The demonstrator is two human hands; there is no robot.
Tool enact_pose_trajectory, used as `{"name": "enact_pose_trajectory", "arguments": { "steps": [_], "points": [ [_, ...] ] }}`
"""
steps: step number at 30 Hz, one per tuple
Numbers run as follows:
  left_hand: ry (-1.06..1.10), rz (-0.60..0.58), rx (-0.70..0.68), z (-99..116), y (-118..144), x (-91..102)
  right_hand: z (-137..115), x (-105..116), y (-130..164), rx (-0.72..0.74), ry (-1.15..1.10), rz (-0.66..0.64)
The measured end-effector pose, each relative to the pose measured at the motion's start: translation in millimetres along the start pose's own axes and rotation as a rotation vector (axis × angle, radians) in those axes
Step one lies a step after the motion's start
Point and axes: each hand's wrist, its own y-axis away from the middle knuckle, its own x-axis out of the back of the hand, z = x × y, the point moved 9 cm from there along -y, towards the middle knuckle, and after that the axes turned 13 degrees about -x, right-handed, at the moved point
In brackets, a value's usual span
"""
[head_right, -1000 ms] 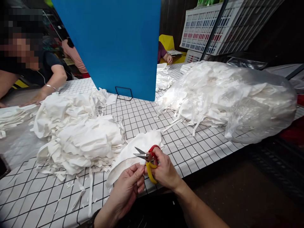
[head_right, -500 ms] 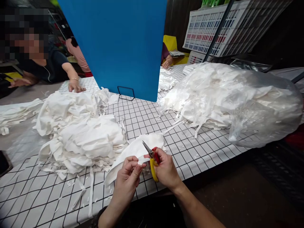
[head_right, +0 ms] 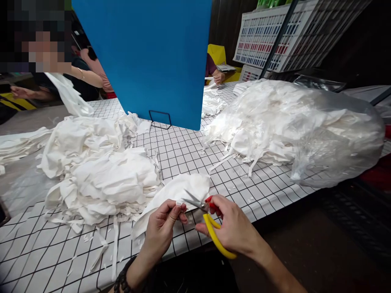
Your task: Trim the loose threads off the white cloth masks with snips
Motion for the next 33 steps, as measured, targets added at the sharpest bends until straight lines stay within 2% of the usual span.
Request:
{"name": "enact_pose_trajectory", "arguments": {
  "steps": [3,6,13,26,33],
  "points": [
    [-0.062,-0.058,-0.053,5.5,-0.6,-3.6,-5.7,-3.6,8.2,-0.015,0.163,-0.014],
    [-0.082,-0.106,-0.086,8.5,-0.6,-7.6,-10.2,-6.6,9.5,-0.024,0.226,0.008],
    [-0.178,-0.174,-0.122,12.0,1.3,-8.6,-17.2,-9.2,8.3,0.005,0.227,0.017],
    [-0.088,-0.229,-0.052,4.5,1.4,-12.7,-10.7,-10.1,7.8,0.010,0.311,0.066],
    [-0.138,-0.266,-0.064,7.4,1.3,-9.9,-15.7,-7.9,7.3,0.037,0.322,0.051]
  ]
}}
